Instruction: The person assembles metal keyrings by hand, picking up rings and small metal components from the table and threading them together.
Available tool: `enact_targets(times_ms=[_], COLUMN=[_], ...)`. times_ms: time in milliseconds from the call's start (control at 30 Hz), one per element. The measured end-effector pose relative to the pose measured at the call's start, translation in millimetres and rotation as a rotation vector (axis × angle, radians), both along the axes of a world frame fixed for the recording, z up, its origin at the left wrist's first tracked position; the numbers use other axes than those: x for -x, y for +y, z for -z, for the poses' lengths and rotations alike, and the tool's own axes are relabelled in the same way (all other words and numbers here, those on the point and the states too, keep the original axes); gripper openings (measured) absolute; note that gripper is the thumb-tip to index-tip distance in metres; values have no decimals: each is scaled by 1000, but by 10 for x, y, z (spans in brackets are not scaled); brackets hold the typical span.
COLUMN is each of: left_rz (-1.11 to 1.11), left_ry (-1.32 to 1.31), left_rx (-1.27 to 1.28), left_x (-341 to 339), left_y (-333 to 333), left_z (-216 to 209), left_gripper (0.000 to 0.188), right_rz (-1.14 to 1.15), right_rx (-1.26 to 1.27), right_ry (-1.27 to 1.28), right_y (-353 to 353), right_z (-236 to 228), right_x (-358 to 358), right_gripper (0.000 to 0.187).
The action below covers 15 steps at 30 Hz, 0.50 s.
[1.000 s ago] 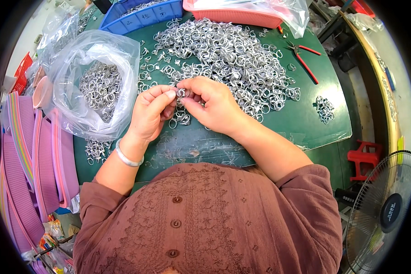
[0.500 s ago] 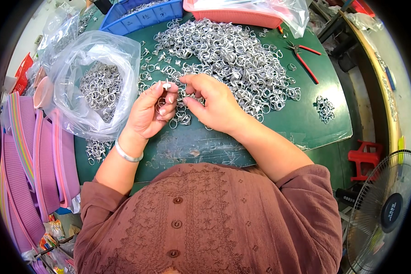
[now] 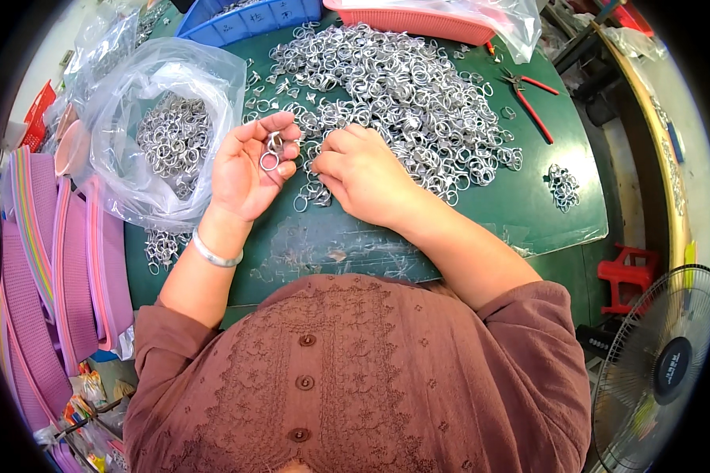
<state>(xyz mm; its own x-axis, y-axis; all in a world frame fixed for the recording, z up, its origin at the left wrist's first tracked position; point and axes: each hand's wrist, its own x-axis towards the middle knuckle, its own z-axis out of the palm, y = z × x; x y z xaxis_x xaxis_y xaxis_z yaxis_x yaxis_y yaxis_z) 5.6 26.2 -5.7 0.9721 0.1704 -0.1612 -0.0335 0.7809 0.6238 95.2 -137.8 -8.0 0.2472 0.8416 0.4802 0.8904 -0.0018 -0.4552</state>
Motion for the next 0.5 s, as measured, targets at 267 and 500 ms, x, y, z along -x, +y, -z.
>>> enact_targets(times_ms=[267,500], left_rz=[-64,-31], left_ry=[118,174], left_rx=[-186,-454], left_x=[4,35], left_y=[-17,-114], left_z=[45,-45], left_gripper=[30,16], right_rz=[-58,-35], right_rx=[123,-3], right_ry=[-175,348], right_y=[-13,-8], right_z=[-58,-85], right_x=[44,-26], right_gripper=[6,6])
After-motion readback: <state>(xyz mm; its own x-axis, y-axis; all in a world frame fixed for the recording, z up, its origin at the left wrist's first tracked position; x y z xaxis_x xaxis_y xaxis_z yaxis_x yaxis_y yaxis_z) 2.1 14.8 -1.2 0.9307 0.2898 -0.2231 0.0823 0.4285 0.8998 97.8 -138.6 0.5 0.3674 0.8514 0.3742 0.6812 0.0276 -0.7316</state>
